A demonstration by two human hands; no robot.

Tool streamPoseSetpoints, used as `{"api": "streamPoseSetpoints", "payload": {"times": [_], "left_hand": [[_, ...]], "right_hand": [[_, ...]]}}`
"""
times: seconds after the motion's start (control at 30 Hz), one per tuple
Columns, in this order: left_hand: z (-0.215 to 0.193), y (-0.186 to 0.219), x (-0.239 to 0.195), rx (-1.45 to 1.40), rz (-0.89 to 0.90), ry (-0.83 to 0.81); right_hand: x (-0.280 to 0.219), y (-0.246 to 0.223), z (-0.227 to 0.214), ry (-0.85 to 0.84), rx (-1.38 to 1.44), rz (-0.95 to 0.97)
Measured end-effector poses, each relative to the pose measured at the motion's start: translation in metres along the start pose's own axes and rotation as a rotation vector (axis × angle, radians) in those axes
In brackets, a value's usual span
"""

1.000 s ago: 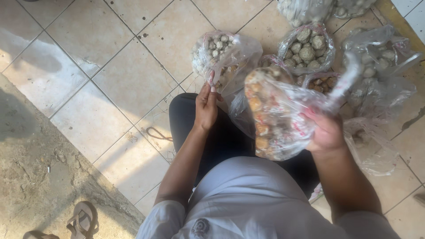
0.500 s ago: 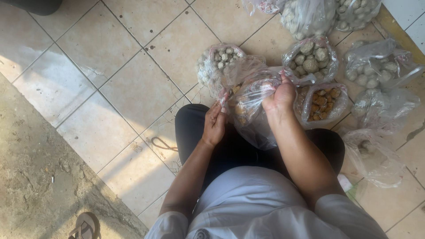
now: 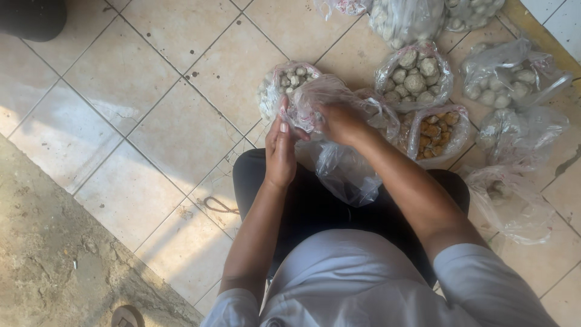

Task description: The person sits on a tiled floor and transfers round, light-colored food items from several open plastic bags into a single larger plastic bag. They handle the items by hand, occasionally adjusting the bags and the items within them.

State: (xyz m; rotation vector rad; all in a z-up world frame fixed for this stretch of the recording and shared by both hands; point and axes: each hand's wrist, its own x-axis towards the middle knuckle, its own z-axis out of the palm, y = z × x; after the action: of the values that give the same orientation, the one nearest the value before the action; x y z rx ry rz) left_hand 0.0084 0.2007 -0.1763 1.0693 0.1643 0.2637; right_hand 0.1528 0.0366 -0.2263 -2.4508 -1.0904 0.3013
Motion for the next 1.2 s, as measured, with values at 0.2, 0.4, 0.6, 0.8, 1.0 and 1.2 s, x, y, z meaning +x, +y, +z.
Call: {"api": "streamPoseSetpoints", "payload": {"times": [0.2, 0.4, 0.6, 0.8, 1.0, 1.2], "left_hand": [[0.012, 0.016, 0.005, -0.096, 0.030, 0.015], [0.069, 0.045, 0.010, 0.086, 0.003, -0.291], [0.079, 0.063, 0.012, -0.095, -0.039, -0.462], [0.078, 0.000, 0.036, -0.203, -0.205, -0.512], [0.071, -0.025, 0.024, -0.119, -0.285, -0.582], [0.047, -0.024, 0.001, -0.011, -0.336, -0.498]], "right_hand": [[-0.040, 0.047, -0.057, 0.530, -0.503, 0.213], [-0.069, 0.038, -0.135, 0.510, 1.548, 0.411], [-0.100, -0.008, -0.225, 0.313, 0.771, 0.228], [-0.034, 0.030, -0.238, 0.055, -0.490, 0.285], [0.153, 0.136, -0.173, 0.131, -0.285, 0.378], [0.229, 0.225, -0.107, 0.435, -0.064, 0.492]]}}
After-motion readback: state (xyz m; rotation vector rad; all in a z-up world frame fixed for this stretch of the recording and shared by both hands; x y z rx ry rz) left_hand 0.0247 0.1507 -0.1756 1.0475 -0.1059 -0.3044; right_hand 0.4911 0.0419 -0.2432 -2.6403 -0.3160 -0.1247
